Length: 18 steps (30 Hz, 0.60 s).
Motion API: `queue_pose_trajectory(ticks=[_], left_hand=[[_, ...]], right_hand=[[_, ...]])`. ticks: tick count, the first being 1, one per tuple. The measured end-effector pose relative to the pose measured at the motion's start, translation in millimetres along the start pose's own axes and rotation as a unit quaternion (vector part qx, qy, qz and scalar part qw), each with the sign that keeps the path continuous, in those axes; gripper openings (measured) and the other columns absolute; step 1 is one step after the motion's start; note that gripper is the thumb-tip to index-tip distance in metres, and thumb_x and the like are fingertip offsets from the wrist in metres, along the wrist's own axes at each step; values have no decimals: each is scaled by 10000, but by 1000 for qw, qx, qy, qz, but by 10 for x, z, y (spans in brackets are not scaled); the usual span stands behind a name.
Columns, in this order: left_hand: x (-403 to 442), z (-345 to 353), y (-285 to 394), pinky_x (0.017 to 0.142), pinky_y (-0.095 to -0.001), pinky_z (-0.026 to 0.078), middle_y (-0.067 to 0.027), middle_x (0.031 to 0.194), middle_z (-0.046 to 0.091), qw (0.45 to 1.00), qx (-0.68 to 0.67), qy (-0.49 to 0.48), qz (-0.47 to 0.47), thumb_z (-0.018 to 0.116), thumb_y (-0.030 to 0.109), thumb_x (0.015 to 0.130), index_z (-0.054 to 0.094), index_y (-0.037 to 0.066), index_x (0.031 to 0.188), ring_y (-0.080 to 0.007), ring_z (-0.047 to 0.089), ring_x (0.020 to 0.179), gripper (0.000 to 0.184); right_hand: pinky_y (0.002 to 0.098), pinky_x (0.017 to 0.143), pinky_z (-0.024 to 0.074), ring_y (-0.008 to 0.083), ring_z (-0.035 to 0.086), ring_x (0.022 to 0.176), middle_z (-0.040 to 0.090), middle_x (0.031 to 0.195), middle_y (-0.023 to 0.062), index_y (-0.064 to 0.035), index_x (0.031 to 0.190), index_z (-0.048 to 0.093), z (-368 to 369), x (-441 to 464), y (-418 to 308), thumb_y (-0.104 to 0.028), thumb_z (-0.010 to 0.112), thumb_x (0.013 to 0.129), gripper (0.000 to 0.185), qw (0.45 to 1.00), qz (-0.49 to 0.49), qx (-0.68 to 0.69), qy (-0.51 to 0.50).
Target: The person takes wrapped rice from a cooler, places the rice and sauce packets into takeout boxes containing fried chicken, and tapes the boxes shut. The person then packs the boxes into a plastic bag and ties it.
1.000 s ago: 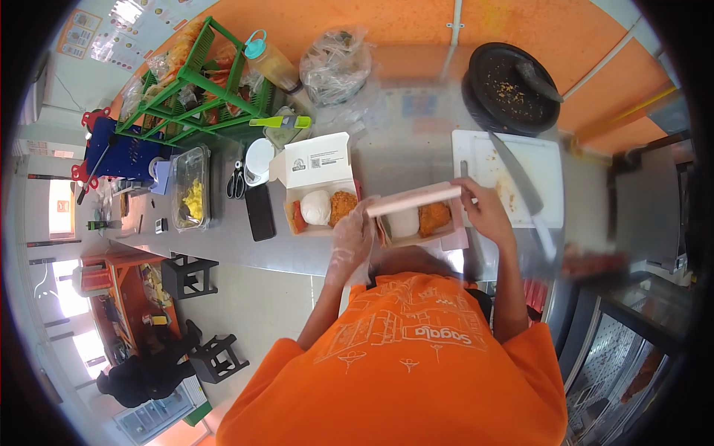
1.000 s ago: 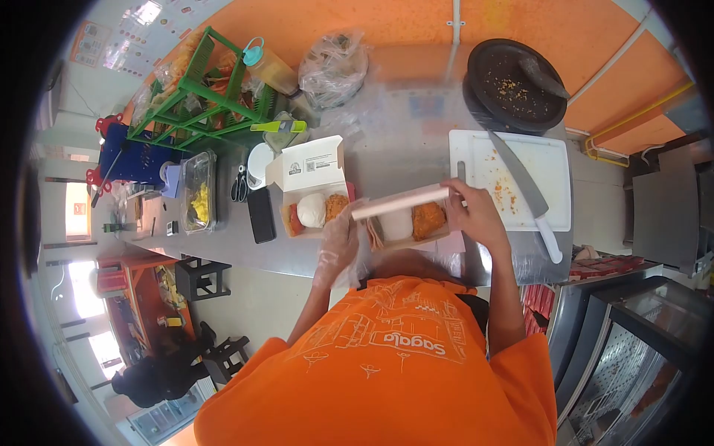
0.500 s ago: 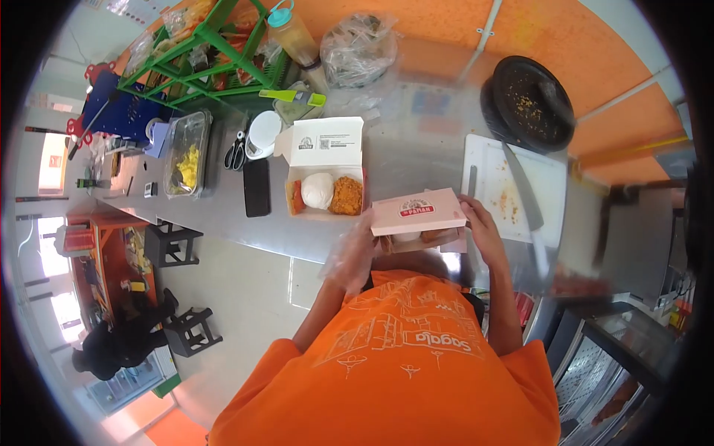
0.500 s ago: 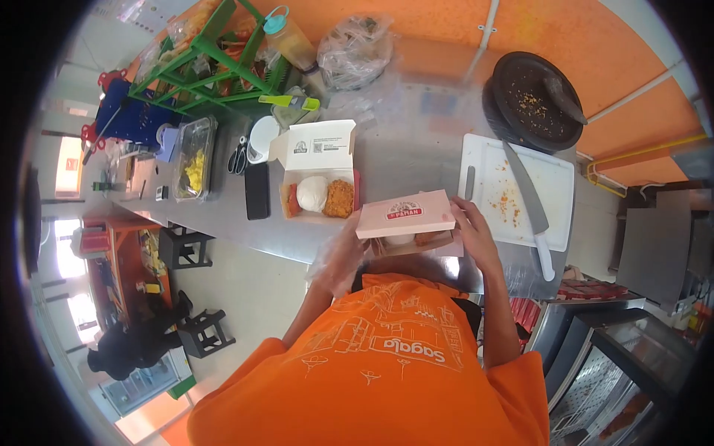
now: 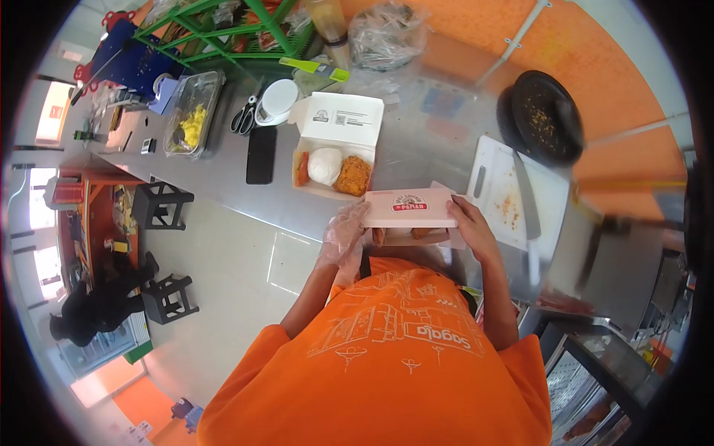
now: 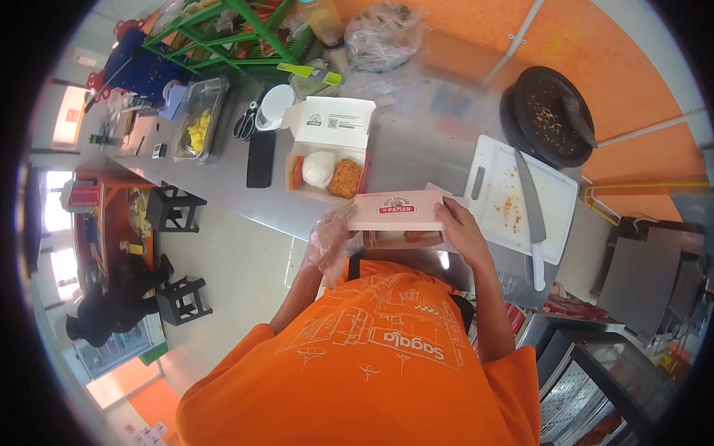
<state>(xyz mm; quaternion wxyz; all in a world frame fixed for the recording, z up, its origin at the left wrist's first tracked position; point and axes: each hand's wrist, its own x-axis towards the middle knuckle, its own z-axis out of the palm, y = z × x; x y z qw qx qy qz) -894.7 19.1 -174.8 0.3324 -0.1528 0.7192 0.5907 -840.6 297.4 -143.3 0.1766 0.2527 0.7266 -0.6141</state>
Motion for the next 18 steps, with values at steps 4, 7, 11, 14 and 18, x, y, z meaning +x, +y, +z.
queue_pose_trajectory(ticks=[4,7,11,14,18], left_hand=[[87,-9,-239,878,-340,506,-161,1119,674,999,16,-16,49,511,325,1000,579,124,1406,-204,629,901,458],[-2,129,-403,903,-371,499,-180,1109,679,999,50,-10,13,474,399,1011,534,140,1448,-267,652,970,512],[61,148,-703,1006,-429,438,-215,1199,647,985,156,46,59,417,478,1016,472,163,1491,-372,597,1137,573],[-137,123,-410,1042,-434,413,-224,1244,628,983,179,29,36,402,495,1018,459,167,1500,-392,567,1190,585],[-25,143,-525,984,-432,451,-215,1205,650,988,145,47,34,419,485,1018,472,151,1487,-377,606,1131,579]], right_hand=[[309,1038,406,215,564,1200,611,1328,145,35,1412,520,24,-36,145,-370,571,1004,578,1000,-1,18,-21],[325,1048,403,234,577,1182,627,1264,181,41,1389,536,67,-98,213,-310,540,1024,506,999,-4,28,-18],[334,1041,415,226,545,1194,557,1267,142,15,1399,538,124,-59,587,-275,535,1034,466,999,-44,-17,10],[341,1024,431,224,538,1180,529,1250,126,1,1399,542,163,-40,712,-259,530,1039,445,997,-71,-36,4],[346,997,455,220,538,1161,519,1234,124,-10,1408,532,162,-47,732,-254,527,1043,439,996,-78,-50,3]])
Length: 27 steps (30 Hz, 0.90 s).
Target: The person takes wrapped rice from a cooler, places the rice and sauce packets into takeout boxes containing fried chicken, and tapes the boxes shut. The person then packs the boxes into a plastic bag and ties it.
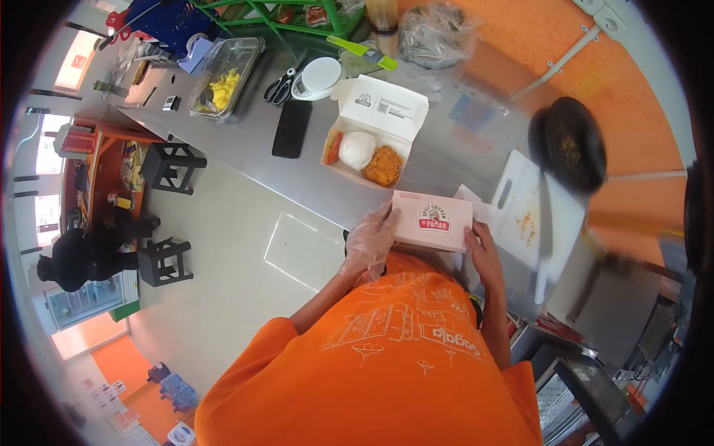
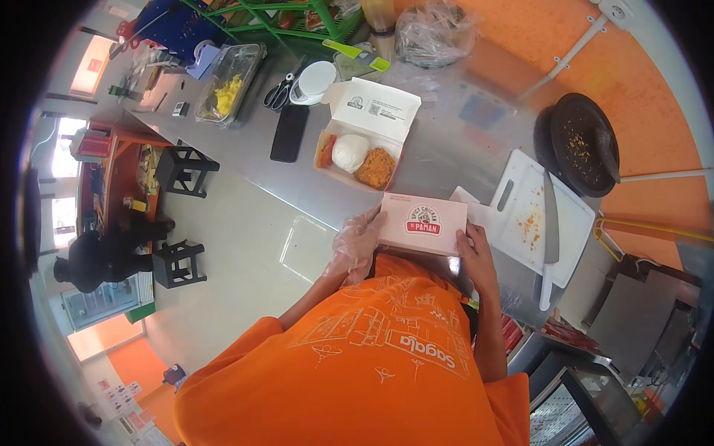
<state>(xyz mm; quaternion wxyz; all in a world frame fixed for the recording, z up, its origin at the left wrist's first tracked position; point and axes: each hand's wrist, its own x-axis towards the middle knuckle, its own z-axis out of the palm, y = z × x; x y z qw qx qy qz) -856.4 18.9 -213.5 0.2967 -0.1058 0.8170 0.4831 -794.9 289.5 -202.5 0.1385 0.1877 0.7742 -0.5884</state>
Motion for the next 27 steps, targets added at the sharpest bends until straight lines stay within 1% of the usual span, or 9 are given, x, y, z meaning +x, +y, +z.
queue_pose_trajectory(ticks=[7,10,12,13,15,16,17,19,27], left_hand=[[-23,-23,-14,837,-430,508,-201,1159,675,995,-55,-36,77,529,328,1000,535,101,1413,-364,660,996,471],[-105,-14,79,873,-449,495,-212,1202,655,990,-9,46,134,576,278,973,519,92,1421,-390,637,1031,489],[-145,-108,190,1067,-392,439,-239,1400,549,978,112,36,175,671,257,935,467,13,1461,-336,538,1301,615],[-112,-123,138,1067,-392,439,-239,1400,549,978,113,31,173,671,257,935,467,13,1461,-336,538,1301,615],[-7,-152,5,1169,-437,328,-267,1537,353,909,202,28,363,734,333,871,456,65,1480,-422,335,1437,721],[-1,-207,90,1169,-437,328,-267,1537,353,909,202,25,364,734,333,871,456,65,1480,-422,335,1437,721],[9,-268,195,1182,-441,308,-268,1565,292,882,281,-26,377,745,369,853,453,82,1487,-434,295,1452,755],[36,-331,264,1196,-445,288,-269,1592,232,847,357,-76,388,756,406,835,451,99,1494,-446,255,1467,788],[230,-415,220,1230,-435,231,-250,1618,204,739,451,-91,492,667,455,876,398,100,1528,-400,217,1496,790]], right_hand=[[375,1015,452,232,538,1158,498,1256,136,-5,1405,531,-6,16,11,-246,525,1046,433,1000,-17,-1,-1],[415,1040,441,293,524,1203,478,1280,163,-15,1452,479,5,30,62,-257,562,1025,498,999,1,11,-37],[458,1115,379,396,428,1353,408,1452,205,-43,1505,410,54,7,48,-315,619,986,622,966,-187,-172,41],[458,1115,379,396,428,1353,408,1452,205,-43,1505,410,31,-15,6,-315,619,986,622,967,-183,-172,42],[486,1185,285,439,260,1474,267,1597,221,-82,1539,362,-77,-33,-147,-410,649,946,735,875,-280,-394,-4],[501,1212,228,425,176,1513,173,1651,200,-116,1531,390,-96,-37,-187,-476,630,938,734,878,-268,-396,-30],[501,1212,228,425,176,1513,173,1651,200,-116,1531,390,-111,-28,-217,-476,630,938,734,878,-267,-397,-28],[511,1204,245,407,205,1509,229,1638,177,-182,1521,419,-139,2,-262,-506,601,935,694,790,-329,-504,-119],[569,1136,334,390,238,1506,279,1621,157,-387,1455,491,-42,87,-2,-381,622,922,549,748,-398,-524,-87]])
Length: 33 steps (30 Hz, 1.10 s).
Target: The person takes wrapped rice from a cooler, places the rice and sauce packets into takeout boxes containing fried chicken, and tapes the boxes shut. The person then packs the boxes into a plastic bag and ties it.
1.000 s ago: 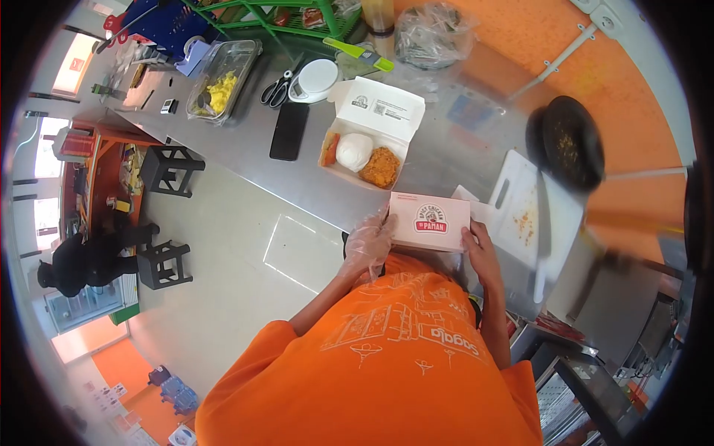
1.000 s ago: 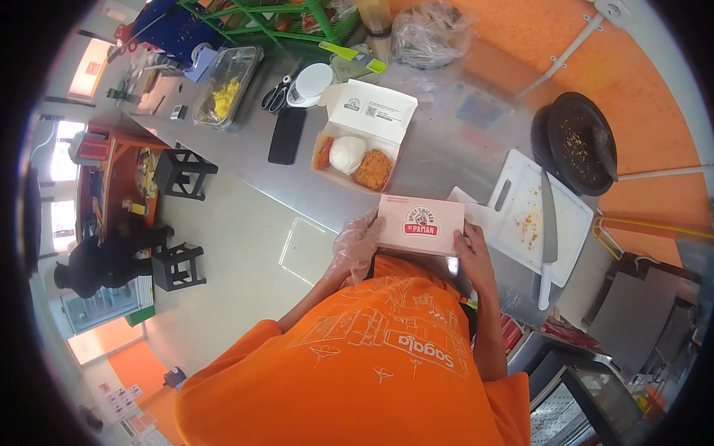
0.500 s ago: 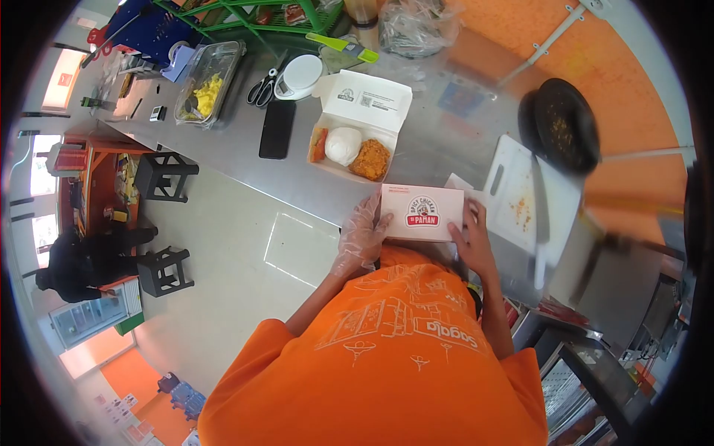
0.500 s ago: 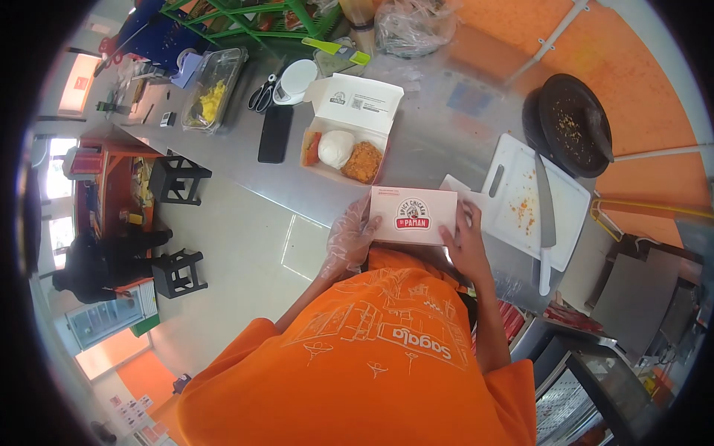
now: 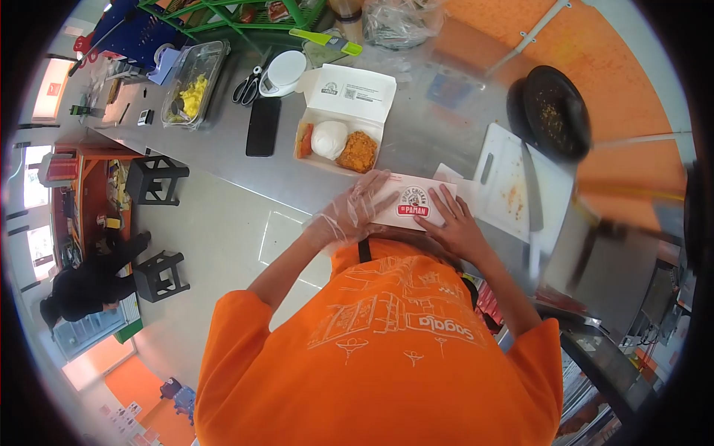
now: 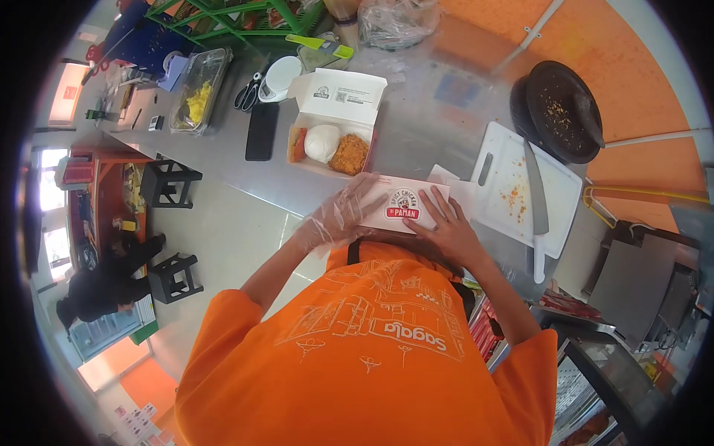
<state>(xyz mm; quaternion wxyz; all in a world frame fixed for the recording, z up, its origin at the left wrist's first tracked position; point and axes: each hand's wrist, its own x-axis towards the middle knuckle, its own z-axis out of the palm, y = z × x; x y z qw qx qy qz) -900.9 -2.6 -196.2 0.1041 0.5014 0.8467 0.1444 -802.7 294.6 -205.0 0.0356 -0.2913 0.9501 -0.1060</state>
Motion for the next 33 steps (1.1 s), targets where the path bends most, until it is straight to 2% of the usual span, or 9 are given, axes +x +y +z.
queue_pose_trajectory(ticks=[7,10,13,15,18,22,28,31,33], left_hand=[[26,-60,5,1238,-440,215,-246,1622,201,999,17,-35,21,633,347,882,284,94,1574,-389,198,1503,815],[29,-16,81,1238,-444,225,-246,1608,225,1000,-14,-22,-1,717,293,813,324,106,1559,-401,183,1510,864],[38,-15,123,1229,-476,226,-252,1608,222,999,3,-34,-15,691,340,844,332,111,1557,-426,175,1504,831],[18,-70,134,1217,-517,223,-267,1604,219,1000,14,-20,7,644,489,880,341,118,1555,-450,175,1496,828],[37,-9,174,1208,-554,221,-287,1599,211,1000,21,-4,-8,575,582,909,350,124,1551,-469,170,1490,820],[70,125,138,1202,-567,228,-306,1590,217,997,80,21,6,524,611,933,352,127,1549,-481,171,1487,802],[15,168,154,1204,-586,203,-264,1602,244,998,60,30,6,498,583,953,356,152,1547,-468,200,1490,748],[2,174,172,1214,-587,167,-231,1616,246,996,87,2,10,494,565,960,363,166,1543,-437,194,1504,719],[28,247,122,1219,-585,139,-221,1618,255,987,156,-1,23,478,567,967,367,173,1539,-410,186,1516,704]], right_hand=[[597,1117,347,406,236,1503,279,1618,165,-392,1425,524,15,-6,-18,-344,648,914,528,1000,8,27,13],[599,1119,344,409,226,1506,282,1617,165,-386,1412,538,22,-26,-35,-361,654,914,511,999,9,31,17],[602,1130,326,413,213,1508,284,1617,164,-385,1407,543,78,-52,-37,-381,655,916,504,999,8,38,6],[606,1139,308,414,210,1509,282,1618,164,-387,1406,543,86,-64,-52,-384,655,916,502,998,15,56,1],[621,1151,271,416,209,1509,280,1621,163,-388,1405,544,123,-68,-53,-369,650,917,500,997,17,69,4],[644,1154,231,415,222,1505,284,1622,166,-383,1412,543,282,-67,-12,-311,642,909,517,999,2,-9,33],[645,1159,198,399,227,1510,293,1625,154,-377,1411,552,241,-26,-12,-253,663,877,559,998,9,17,59],[645,1162,177,419,259,1493,341,1597,189,-301,1339,631,164,25,-77,-261,761,805,551,996,39,55,60],[646,1160,184,403,238,1504,318,1613,167,-314,1338,633,159,43,-134,-245,750,812,543,995,54,58,60]])
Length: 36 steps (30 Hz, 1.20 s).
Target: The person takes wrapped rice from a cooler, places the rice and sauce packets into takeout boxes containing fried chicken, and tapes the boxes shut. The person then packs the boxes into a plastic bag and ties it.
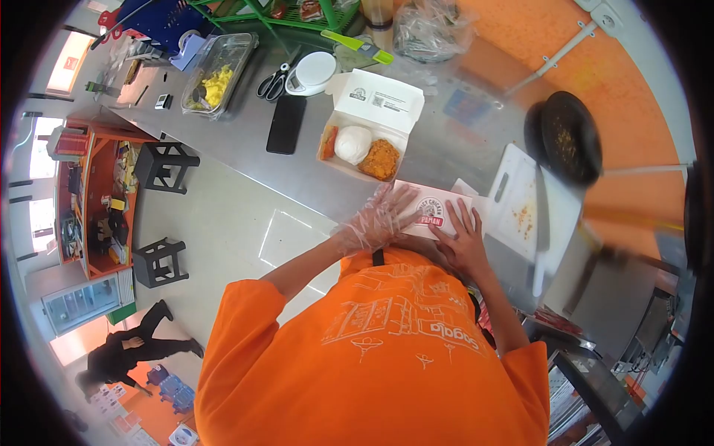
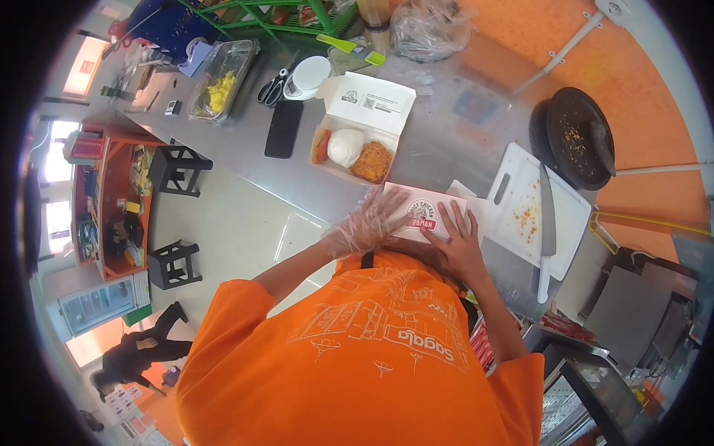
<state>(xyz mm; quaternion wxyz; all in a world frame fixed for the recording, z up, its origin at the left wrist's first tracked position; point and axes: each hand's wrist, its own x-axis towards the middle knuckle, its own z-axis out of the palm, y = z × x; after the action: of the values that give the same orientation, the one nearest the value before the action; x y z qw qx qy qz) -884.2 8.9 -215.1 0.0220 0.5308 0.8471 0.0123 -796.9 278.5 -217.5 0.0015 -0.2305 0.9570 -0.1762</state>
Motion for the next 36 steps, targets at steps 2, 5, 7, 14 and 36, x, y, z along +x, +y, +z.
queue_pose_trajectory(ticks=[2,5,7,14,36], left_hand=[[-9,53,-19,1220,-575,151,-220,1614,266,1000,-20,18,0,486,570,962,380,167,1532,-406,193,1514,705],[-52,-100,-19,1216,-544,194,-207,1595,309,994,-96,62,2,544,529,950,420,151,1504,-395,245,1493,682],[-50,-243,-146,1213,-524,225,-195,1580,342,985,-147,86,6,594,484,941,446,140,1484,-388,291,1474,660],[426,-953,-1819,1072,-427,434,-201,1316,615,827,-237,222,-459,666,285,909,578,82,1355,-387,565,1221,498],[-845,40,-2244,979,-421,489,-165,1265,634,876,-352,235,-229,570,-26,831,605,132,1366,-332,612,1124,559]], right_hand=[[647,1159,191,387,218,1515,294,1630,145,-326,1336,635,-44,29,-68,-229,739,819,536,1000,18,1,2],[633,1154,224,373,309,1479,400,1571,146,-234,1239,698,-309,187,-183,-220,767,814,431,998,47,39,17],[556,1138,315,355,437,1390,518,1473,134,-122,1129,726,-378,363,-114,-225,775,836,314,982,68,157,76],[384,897,535,290,694,1012,683,1186,211,47,1332,570,-311,2020,156,-311,729,895,587,842,343,344,235],[442,1002,463,379,524,1212,577,1237,152,-39,1131,621,-58,1968,-595,194,480,675,531,944,172,234,156]])
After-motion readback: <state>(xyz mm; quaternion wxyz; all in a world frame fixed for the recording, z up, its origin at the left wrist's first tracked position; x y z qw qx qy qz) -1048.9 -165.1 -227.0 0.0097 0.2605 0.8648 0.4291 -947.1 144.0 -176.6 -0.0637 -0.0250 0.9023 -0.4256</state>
